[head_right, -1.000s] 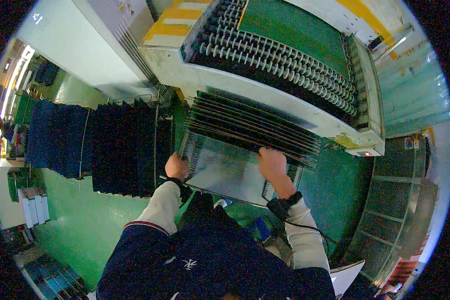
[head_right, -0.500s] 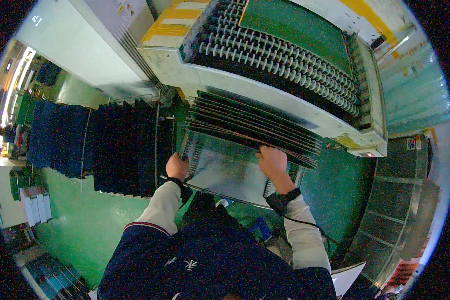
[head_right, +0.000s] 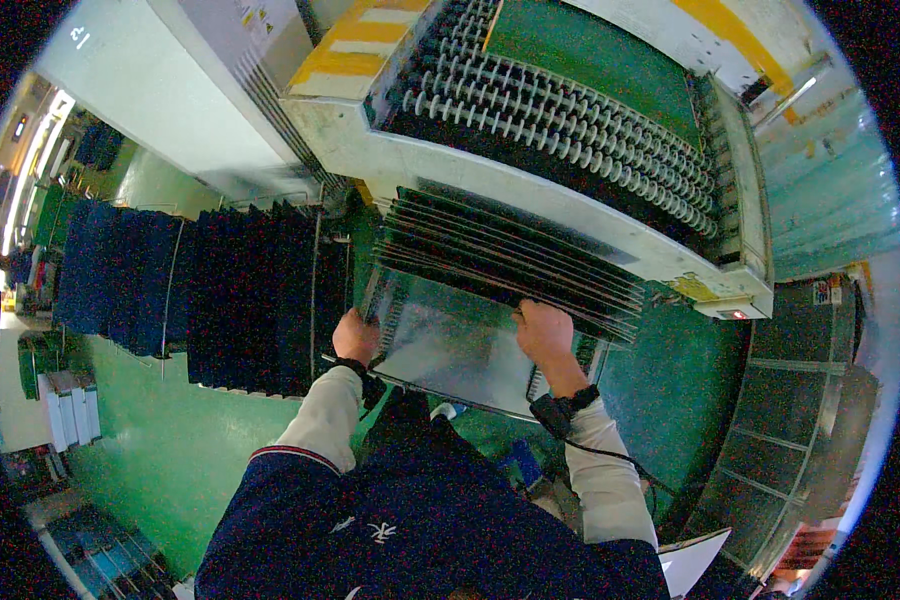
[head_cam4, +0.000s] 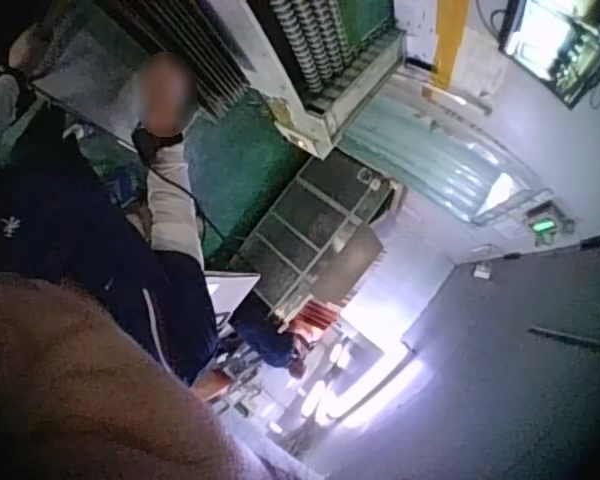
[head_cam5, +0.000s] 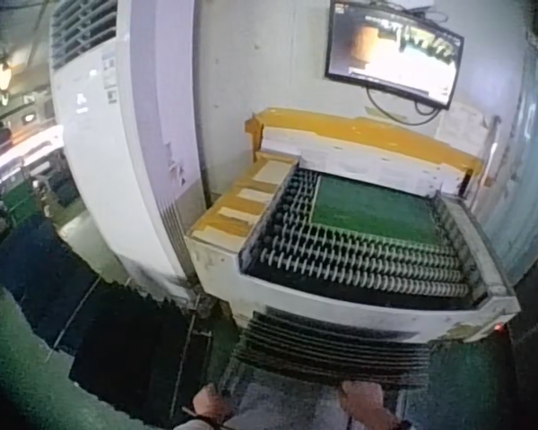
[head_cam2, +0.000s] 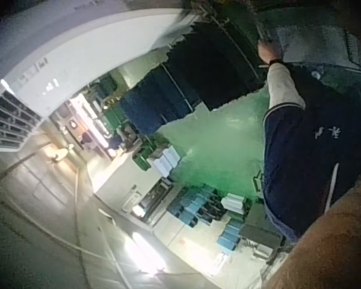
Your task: The recorder is taking green panels and placing them into a vertical storage or drying rack.
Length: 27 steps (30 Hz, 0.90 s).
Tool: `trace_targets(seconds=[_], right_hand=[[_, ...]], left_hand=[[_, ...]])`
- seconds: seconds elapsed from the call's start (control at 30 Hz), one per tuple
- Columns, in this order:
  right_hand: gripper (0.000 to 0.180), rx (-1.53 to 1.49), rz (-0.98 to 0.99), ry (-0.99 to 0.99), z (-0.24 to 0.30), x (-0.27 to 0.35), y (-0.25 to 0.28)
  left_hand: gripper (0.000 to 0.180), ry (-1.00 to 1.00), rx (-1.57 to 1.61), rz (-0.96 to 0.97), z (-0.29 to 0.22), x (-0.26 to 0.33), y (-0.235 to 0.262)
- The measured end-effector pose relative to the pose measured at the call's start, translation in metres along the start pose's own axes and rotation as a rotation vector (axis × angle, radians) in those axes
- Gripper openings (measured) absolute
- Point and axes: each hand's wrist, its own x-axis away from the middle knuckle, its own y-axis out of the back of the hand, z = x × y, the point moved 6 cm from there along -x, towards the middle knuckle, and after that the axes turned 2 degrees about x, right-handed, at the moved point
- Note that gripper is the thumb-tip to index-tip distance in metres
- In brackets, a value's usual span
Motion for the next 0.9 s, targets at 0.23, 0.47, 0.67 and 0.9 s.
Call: trace_targets(seconds=[0.23,0.47,0.67,0.9], right_hand=[[0.024,0.042,-0.009,-0.002,0.0049,0.0003,0.0053],[0.023,0.042,-0.05,0.023,0.0055,-0.0015,0.0054],[0.022,0.032,-0.046,0.008,0.005,-0.0016,0.0078],[0.022,0.019,-0.063,0.02,0.0053,-0.0019,0.0085]], left_hand=[[0.03,0.001,-0.041,0.012,-0.004,0.0018,0.0034],[0.031,-0.028,-0.081,-0.008,-0.0019,0.0017,0.0029],[0.029,-0.018,-0.052,-0.004,-0.0059,0.0033,0.0059],[0.028,0.003,-0.033,-0.001,-0.0058,0.0034,0.0078]])
